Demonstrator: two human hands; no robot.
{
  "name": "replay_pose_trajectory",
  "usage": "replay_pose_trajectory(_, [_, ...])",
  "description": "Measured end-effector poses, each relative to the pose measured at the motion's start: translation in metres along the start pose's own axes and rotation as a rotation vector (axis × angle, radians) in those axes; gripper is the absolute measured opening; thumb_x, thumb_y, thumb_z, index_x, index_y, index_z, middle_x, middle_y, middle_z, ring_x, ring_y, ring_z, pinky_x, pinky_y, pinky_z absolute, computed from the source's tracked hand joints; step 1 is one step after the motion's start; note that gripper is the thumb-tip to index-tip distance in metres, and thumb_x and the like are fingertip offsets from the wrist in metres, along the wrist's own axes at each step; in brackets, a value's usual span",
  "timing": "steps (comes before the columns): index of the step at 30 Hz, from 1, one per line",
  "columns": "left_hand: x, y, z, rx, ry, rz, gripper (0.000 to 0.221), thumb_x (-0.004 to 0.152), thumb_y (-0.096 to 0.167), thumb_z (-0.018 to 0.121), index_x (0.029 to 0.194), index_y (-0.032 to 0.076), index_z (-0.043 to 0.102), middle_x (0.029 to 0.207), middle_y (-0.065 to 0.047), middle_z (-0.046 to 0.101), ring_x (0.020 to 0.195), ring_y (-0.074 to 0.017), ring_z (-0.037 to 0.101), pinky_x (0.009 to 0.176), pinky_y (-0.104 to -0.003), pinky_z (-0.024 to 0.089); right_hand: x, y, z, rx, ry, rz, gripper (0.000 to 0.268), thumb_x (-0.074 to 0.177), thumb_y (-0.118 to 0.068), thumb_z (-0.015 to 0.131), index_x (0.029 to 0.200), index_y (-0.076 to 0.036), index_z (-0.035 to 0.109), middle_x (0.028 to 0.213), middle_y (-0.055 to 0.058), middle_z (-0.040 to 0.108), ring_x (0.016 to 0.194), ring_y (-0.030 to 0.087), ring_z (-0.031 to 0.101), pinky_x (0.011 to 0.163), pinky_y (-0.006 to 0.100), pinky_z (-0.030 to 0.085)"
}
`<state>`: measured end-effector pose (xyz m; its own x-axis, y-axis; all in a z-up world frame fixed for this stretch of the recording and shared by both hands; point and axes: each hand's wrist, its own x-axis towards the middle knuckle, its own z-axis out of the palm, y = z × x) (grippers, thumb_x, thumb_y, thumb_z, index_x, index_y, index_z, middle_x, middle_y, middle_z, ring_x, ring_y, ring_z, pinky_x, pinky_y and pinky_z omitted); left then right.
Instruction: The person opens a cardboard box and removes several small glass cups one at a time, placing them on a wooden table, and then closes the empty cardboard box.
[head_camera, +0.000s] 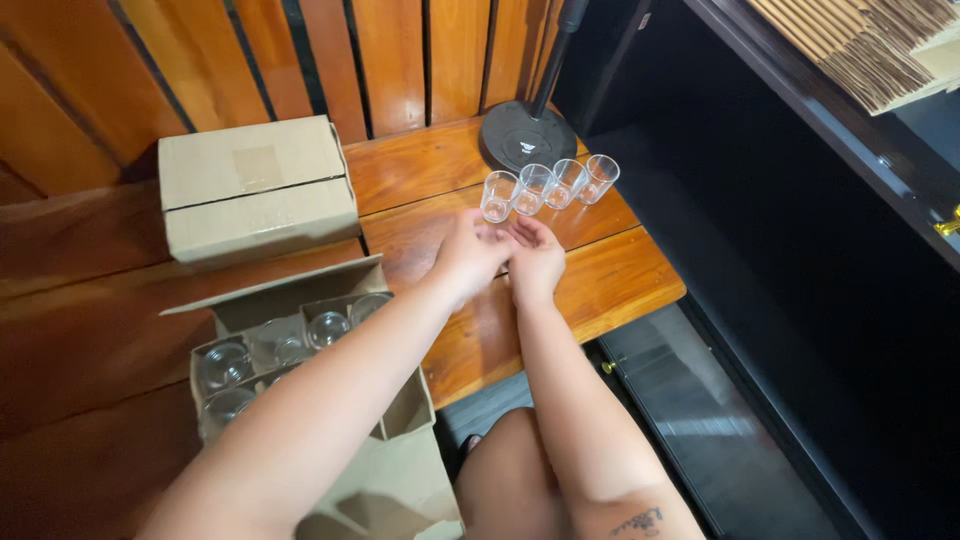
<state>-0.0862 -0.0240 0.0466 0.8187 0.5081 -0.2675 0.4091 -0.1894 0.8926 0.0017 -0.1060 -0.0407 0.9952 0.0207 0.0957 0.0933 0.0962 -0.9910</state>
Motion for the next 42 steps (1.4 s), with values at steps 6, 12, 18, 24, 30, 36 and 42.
replay_pose_trajectory(6, [-0.109, -0.011, -0.063, -0.257, -0.227, 0.306, 0.068, 0.085, 0.02, 0.081, 0.142, -0.003, 0.054, 0.143, -0.034, 0.057, 0.135, -0.0443, 0.054, 0.112, -0.051, 0.048, -0.058, -0.016, -0.01, 0.051, -0.123, 0.021, 0.04, 0.086, -0.002, 0.084, 0.123, 0.002, 0.071, 0.113, 0.02, 0.074, 0.104, 0.022, 0.071, 0.093, 0.038, 0.061])
replay_pose_trajectory(12, [-0.193, -0.032, -0.145, -0.237, -0.091, 0.344, 0.042, 0.088, 0.017, 0.079, 0.126, 0.003, 0.069, 0.125, -0.023, 0.073, 0.124, -0.0342, 0.068, 0.105, -0.048, 0.052, -0.135, -0.051, -0.009, 0.085, -0.247, 0.191, 0.027, 0.092, -0.008, 0.078, 0.118, -0.002, 0.073, 0.1, 0.011, 0.076, 0.092, 0.016, 0.075, 0.08, 0.029, 0.063])
replay_pose_trajectory(18, [-0.223, -0.098, -0.19, 0.032, 0.305, 0.491, 0.023, 0.09, 0.015, 0.079, 0.113, 0.013, 0.076, 0.11, -0.006, 0.077, 0.108, -0.0233, 0.075, 0.099, -0.04, 0.056, -0.17, -0.046, -0.009, -0.06, -0.356, 0.144, 0.022, 0.088, -0.007, 0.084, 0.109, -0.005, 0.078, 0.091, 0.01, 0.078, 0.08, 0.012, 0.075, 0.073, 0.028, 0.066])
replay_pose_trajectory(24, [-0.234, -0.134, -0.189, 0.265, 0.407, 0.602, 0.017, 0.094, 0.016, 0.074, 0.11, 0.014, 0.075, 0.117, -0.006, 0.072, 0.113, -0.0302, 0.071, 0.106, -0.05, 0.05, -0.219, -0.103, -0.002, -0.143, -0.453, -0.131, 0.022, 0.083, 0.001, 0.084, 0.105, -0.002, 0.079, 0.094, 0.011, 0.075, 0.085, 0.016, 0.075, 0.07, 0.025, 0.063])
replay_pose_trajectory(30, [-0.229, -0.133, -0.185, 0.54, 0.34, 0.557, 0.028, 0.097, 0.03, 0.071, 0.119, 0.014, 0.073, 0.129, -0.009, 0.067, 0.127, -0.0316, 0.062, 0.118, -0.068, 0.029, -0.243, -0.11, 0.009, -0.373, -0.687, -0.43, 0.044, 0.075, -0.01, 0.089, 0.116, -0.005, 0.077, 0.106, 0.011, 0.069, 0.089, 0.023, 0.076, 0.074, 0.03, 0.067])
replay_pose_trajectory(36, [-0.224, -0.137, -0.176, 0.614, 0.317, 0.519, 0.048, 0.091, 0.039, 0.075, 0.128, 0.009, 0.069, 0.138, -0.013, 0.061, 0.135, -0.0351, 0.055, 0.119, -0.072, 0.024, -0.242, -0.11, 0.01, -0.567, -0.777, -0.567, 0.057, 0.072, -0.019, 0.09, 0.124, -0.005, 0.071, 0.112, 0.012, 0.067, 0.078, 0.026, 0.074, 0.071, 0.038, 0.064])
replay_pose_trajectory(42, [-0.221, -0.139, -0.176, 0.643, 0.274, 0.481, 0.049, 0.093, 0.041, 0.073, 0.13, 0.01, 0.068, 0.137, -0.012, 0.059, 0.138, -0.0334, 0.053, 0.121, -0.068, 0.024, -0.242, -0.1, 0.012, -0.635, -0.808, -0.539, 0.063, 0.071, -0.015, 0.089, 0.129, -0.005, 0.069, 0.116, 0.013, 0.065, 0.073, 0.029, 0.073, 0.067, 0.038, 0.063])
